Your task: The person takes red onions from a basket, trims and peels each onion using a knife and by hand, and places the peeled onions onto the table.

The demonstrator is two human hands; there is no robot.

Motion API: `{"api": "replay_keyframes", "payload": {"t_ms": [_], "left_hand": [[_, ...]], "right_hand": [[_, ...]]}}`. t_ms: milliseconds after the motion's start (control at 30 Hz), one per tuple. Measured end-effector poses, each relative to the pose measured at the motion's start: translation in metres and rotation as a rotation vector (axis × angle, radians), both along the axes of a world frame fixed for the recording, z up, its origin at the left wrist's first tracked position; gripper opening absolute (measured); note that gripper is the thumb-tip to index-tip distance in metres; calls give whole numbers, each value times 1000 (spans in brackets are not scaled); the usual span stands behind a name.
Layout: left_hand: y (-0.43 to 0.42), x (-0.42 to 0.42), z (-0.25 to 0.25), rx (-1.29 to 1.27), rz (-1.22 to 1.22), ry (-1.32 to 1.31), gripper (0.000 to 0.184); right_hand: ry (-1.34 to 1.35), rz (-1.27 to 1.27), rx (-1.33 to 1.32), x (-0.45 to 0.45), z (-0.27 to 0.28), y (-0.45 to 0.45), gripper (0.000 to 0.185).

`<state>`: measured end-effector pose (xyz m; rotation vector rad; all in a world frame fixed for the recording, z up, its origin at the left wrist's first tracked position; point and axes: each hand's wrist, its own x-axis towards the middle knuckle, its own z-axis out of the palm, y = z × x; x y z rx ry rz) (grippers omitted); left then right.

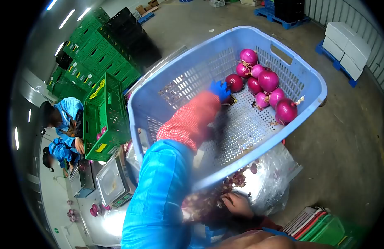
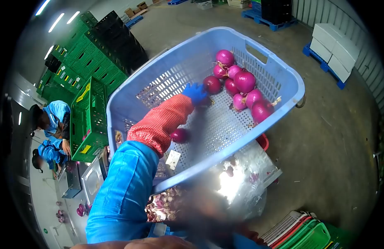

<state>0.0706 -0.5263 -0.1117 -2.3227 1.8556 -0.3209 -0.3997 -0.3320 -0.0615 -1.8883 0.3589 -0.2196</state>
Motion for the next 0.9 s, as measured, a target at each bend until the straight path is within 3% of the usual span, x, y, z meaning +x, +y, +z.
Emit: {"api": "replay_keyframes", "payload": {"t_ms": [67, 200, 267, 333, 367, 400, 467, 567, 633, 733, 833, 900], "left_hand": [[-5, 8, -23, -70, 10, -72, 46], [-6, -10, -25, -154, 276, 139, 45], [4, -33, 19, -187, 398, 319, 46], [20, -52, 50, -282, 469, 409, 50], [24, -44, 51, -212, 412, 429, 48], [32, -46, 70, -135, 345, 393, 46], [59, -78, 134, 65, 178, 262, 56], [106, -115, 210, -73, 113, 278, 76], [140, -132, 251, -218, 173, 488, 80], [209, -147, 281, -564, 84, 1203, 81], [292, -187, 305, -714, 6, 1962, 79], [344, -213, 298, -750, 14, 2214, 80]], "right_hand": [[100, -7, 70, -1, -5, -4, 22], [60, -34, 84, -1, -18, -1, 22], [-17, -54, -38, -6, -44, 8, 22], [77, -54, 105, 3, 5, -3, 21], [126, -49, 170, 6, 24, -6, 21], [83, -41, 64, 5, 22, -2, 19], [35, -5, -29, 4, 23, 7, 17], [-6, 49, -119, -2, 36, 21, 17], [-16, 44, -143, -6, 50, 31, 18], [-27, 33, -215, -15, 52, 38, 17], [-62, -21, -183, -17, 69, 51, 17], [-131, -48, -241, -19, 64, 61, 17]]}}
